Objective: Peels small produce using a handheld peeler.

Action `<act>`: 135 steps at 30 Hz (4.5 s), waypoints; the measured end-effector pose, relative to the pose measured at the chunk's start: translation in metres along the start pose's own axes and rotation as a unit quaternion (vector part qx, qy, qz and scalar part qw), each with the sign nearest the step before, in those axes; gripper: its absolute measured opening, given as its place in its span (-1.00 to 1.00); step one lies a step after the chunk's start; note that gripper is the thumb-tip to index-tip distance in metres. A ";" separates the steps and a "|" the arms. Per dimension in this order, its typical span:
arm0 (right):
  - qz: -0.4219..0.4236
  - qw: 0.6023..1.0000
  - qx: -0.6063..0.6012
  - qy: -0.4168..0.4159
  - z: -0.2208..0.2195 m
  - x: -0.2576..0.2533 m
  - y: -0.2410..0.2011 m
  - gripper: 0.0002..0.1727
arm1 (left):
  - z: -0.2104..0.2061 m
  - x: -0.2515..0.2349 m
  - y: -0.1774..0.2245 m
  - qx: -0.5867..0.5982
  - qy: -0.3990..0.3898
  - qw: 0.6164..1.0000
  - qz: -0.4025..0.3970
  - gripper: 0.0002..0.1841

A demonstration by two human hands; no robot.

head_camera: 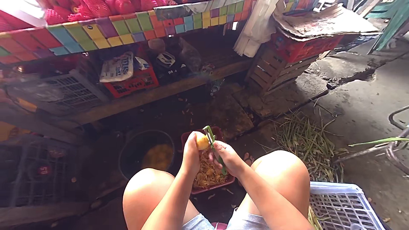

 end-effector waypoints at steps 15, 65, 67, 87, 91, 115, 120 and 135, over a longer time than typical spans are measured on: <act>0.371 0.729 0.519 0.250 -0.001 -0.004 0.016 -0.65 | -0.007 -0.003 -0.011 0.187 0.136 0.958 0.169 -0.53; 0.284 0.767 0.470 0.331 0.035 -0.012 0.009 -0.68 | 0.003 -0.002 0.003 0.239 0.080 0.933 0.259 -0.59; 0.293 0.780 0.442 0.331 0.037 -0.012 0.006 -0.68 | 0.005 -0.004 0.004 0.225 0.088 0.938 0.250 -0.60; 0.368 0.787 0.444 0.221 0.014 -0.004 0.014 -0.68 | 0.004 -0.006 -0.002 0.181 0.066 0.952 0.239 -0.54; 0.332 0.774 0.479 0.246 0.029 -0.012 0.011 -0.68 | 0.004 -0.002 0.002 0.155 0.023 0.957 0.243 -0.53; 0.330 0.781 0.472 0.243 0.019 0.003 0.007 -0.67 | 0.003 -0.004 -0.009 -0.042 0.041 0.994 0.093 -0.80; 0.189 0.785 0.512 0.293 0.041 -0.010 0.002 -0.62 | 0.001 0.001 -0.001 -0.024 0.024 0.996 0.085 -0.77; 0.336 0.766 0.472 0.279 -0.002 0.002 0.019 -0.68 | -0.003 -0.004 -0.009 0.234 0.128 0.936 0.231 -0.39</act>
Point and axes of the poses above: each hand's wrist, its own x-axis away from the middle knuckle, its own z-axis out of the back of the hand, y = z × x, the point moved 2 cm from there along -x, towards the middle knuckle, and after that the axes turned 9 degrees about -z, right-handed, at the moved point
